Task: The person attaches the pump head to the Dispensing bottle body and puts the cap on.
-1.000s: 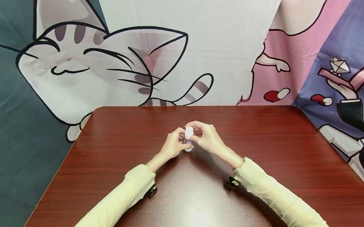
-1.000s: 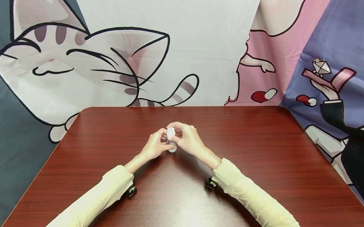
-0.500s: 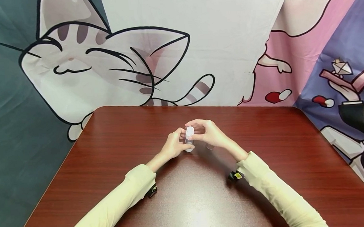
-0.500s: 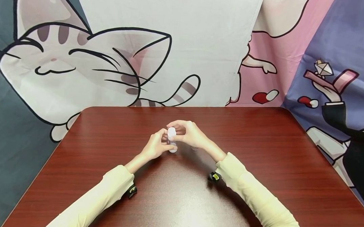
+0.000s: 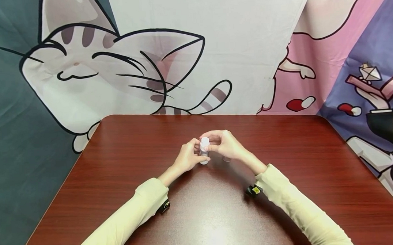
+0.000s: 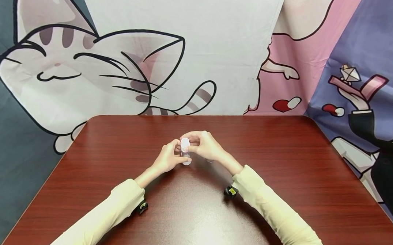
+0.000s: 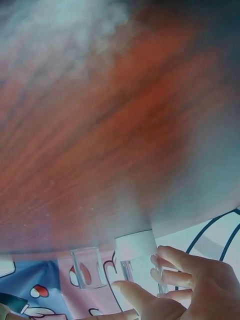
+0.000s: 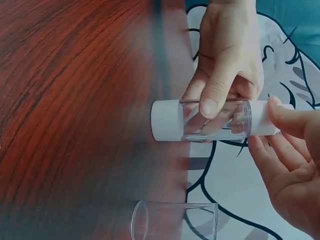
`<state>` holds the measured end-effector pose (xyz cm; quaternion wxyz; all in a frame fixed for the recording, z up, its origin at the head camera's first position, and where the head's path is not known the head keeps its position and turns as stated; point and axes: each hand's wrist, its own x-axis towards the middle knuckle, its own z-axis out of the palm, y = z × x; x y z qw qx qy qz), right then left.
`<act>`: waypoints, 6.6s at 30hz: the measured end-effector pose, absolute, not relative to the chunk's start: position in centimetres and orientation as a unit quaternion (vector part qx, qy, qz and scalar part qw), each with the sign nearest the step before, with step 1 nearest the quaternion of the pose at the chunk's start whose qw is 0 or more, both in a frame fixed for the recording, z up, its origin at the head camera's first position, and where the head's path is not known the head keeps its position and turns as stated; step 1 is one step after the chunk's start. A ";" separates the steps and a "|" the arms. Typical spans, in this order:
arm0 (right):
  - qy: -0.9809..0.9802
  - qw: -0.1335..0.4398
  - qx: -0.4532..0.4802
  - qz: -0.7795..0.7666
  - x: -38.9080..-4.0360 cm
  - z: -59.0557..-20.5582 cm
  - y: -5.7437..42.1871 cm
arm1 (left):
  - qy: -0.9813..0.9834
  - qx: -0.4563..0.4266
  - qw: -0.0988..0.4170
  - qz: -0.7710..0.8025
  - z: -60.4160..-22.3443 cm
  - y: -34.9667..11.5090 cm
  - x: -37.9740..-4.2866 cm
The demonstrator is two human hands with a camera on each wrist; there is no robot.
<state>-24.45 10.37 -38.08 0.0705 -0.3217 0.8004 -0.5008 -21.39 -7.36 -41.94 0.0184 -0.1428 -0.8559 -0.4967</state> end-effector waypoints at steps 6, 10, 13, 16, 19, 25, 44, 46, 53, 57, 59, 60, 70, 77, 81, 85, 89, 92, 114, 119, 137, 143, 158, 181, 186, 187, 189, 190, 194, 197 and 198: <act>0.810 0.037 -0.314 -0.494 -24.1 -38.5 10.2 | -0.866 -0.143 0.026 -0.478 -41.9 -7.4 -21.4; 0.811 0.021 -0.304 -0.499 -23.9 -38.7 10.1 | -0.868 -0.145 0.029 -0.475 -42.0 -7.4 -21.5; 0.813 0.010 -0.292 -0.504 -23.8 -38.8 9.9 | -0.868 -0.146 0.032 -0.473 -42.0 -7.4 -21.5; 0.817 -0.008 -0.285 -0.501 -23.6 -38.9 9.6 | -0.869 -0.146 0.035 -0.472 -42.1 -7.4 -21.5; 0.823 -0.025 -0.280 -0.493 -23.1 -38.7 9.3 | -0.870 -0.145 0.036 -0.471 -42.0 -7.4 -21.5; 0.830 -0.042 -0.273 -0.485 -21.0 -36.2 8.6 | -0.869 -0.143 0.035 -0.472 -42.0 -7.4 -21.5; 0.820 0.021 -0.292 -0.492 -21.0 -35.0 9.1 | -0.874 -0.134 0.024 -0.466 -42.1 -7.4 -21.5; 0.820 0.028 -0.286 -0.494 -20.9 -34.9 9.1 | -0.875 -0.135 0.021 -0.465 -42.1 -7.4 -21.6; 0.826 0.030 -0.282 -0.487 -21.3 -35.4 9.2 | -0.874 -0.138 0.024 -0.466 -42.0 -7.4 -21.6; 0.823 0.024 -0.284 -0.492 -22.3 -37.1 9.5 | -0.874 -0.138 0.016 -0.466 -42.0 -7.4 -21.6; 0.819 0.020 -0.289 -0.496 -22.8 -38.0 9.6 | -0.873 -0.138 0.015 -0.467 -42.0 -7.4 -21.6; 0.816 0.018 -0.292 -0.498 -23.0 -38.4 9.7 | -0.873 -0.138 0.016 -0.468 -42.0 -7.4 -21.6; 0.813 0.002 -0.311 -0.493 -23.4 -38.7 10.0 | -0.869 -0.138 0.018 -0.475 -41.8 -7.4 -21.4; 0.815 -0.001 -0.303 -0.494 -23.5 -38.4 10.5 | -0.860 -0.145 0.023 -0.489 -41.9 -7.3 -21.4; 0.815 -0.010 -0.303 -0.495 -23.5 -38.3 10.9 | -0.859 -0.144 0.026 -0.490 -41.9 -7.3 -21.4; 0.817 -0.018 -0.297 -0.494 -23.5 -38.3 11.3 | -0.857 -0.145 0.026 -0.494 -42.0 -7.3 -21.4; 0.822 -0.028 -0.293 -0.487 -23.5 -38.3 11.8 | -0.855 -0.145 0.026 -0.498 -42.1 -7.2 -21.5; 0.831 -0.036 -0.282 -0.478 -23.4 -38.1 12.0 | -0.854 -0.140 0.023 -0.501 -42.2 -7.2 -21.6; 0.854 -0.042 -0.261 -0.448 -23.5 -40.0 16.6 | -0.856 -0.128 0.012 -0.501 -42.0 -7.1 -21.5; 0.856 -0.034 -0.250 -0.452 -23.5 -40.7 17.2 | -0.857 -0.129 0.015 -0.499 -41.9 -7.2 -21.5; 0.862 -0.018 -0.230 -0.452 -23.4 -42.1 17.5 | -0.856 -0.128 0.017 -0.500 -42.0 -7.2 -21.6; 0.860 -0.002 -0.217 -0.462 -23.6 -42.5 17.6 | -0.856 -0.129 0.019 -0.500 -42.1 -7.2 -21.7; 0.856 0.032 -0.207 -0.473 -22.2 -40.4 16.4 | -0.858 -0.129 0.019 -0.498 -42.3 -7.2 -21.7; 0.864 0.042 -0.187 -0.465 -22.6 -41.8 16.6 | -0.859 -0.128 0.014 -0.495 -42.2 -7.2 -21.7; 0.869 0.035 -0.185 -0.457 -23.5 -43.3 17.1 | -0.861 -0.128 0.013 -0.493 -42.2 -7.2 -21.7; 0.870 0.034 -0.185 -0.456 -23.5 -43.3 17.1 | -0.861 -0.128 0.013 -0.493 -42.2 -7.2 -21.7; 0.870 0.032 -0.185 -0.455 -23.6 -43.3 17.1 | -0.861 -0.127 0.014 -0.493 -42.2 -7.2 -21.7; 0.871 0.032 -0.186 -0.454 -23.6 -43.3 17.1 | -0.861 -0.127 0.014 -0.493 -42.2 -7.2 -21.7; 0.872 0.035 -0.185 -0.453 -23.4 -43.1 16.9 | -0.860 -0.128 0.017 -0.494 -42.2 -7.2 -21.7; 0.873 0.037 -0.187 -0.449 -23.4 -42.9 16.7 | -0.859 -0.127 0.015 -0.496 -42.2 -7.2 -21.7; 0.874 0.036 -0.189 -0.447 -23.3 -42.8 16.6 | -0.859 -0.128 0.015 -0.496 -42.2 -7.2 -21.6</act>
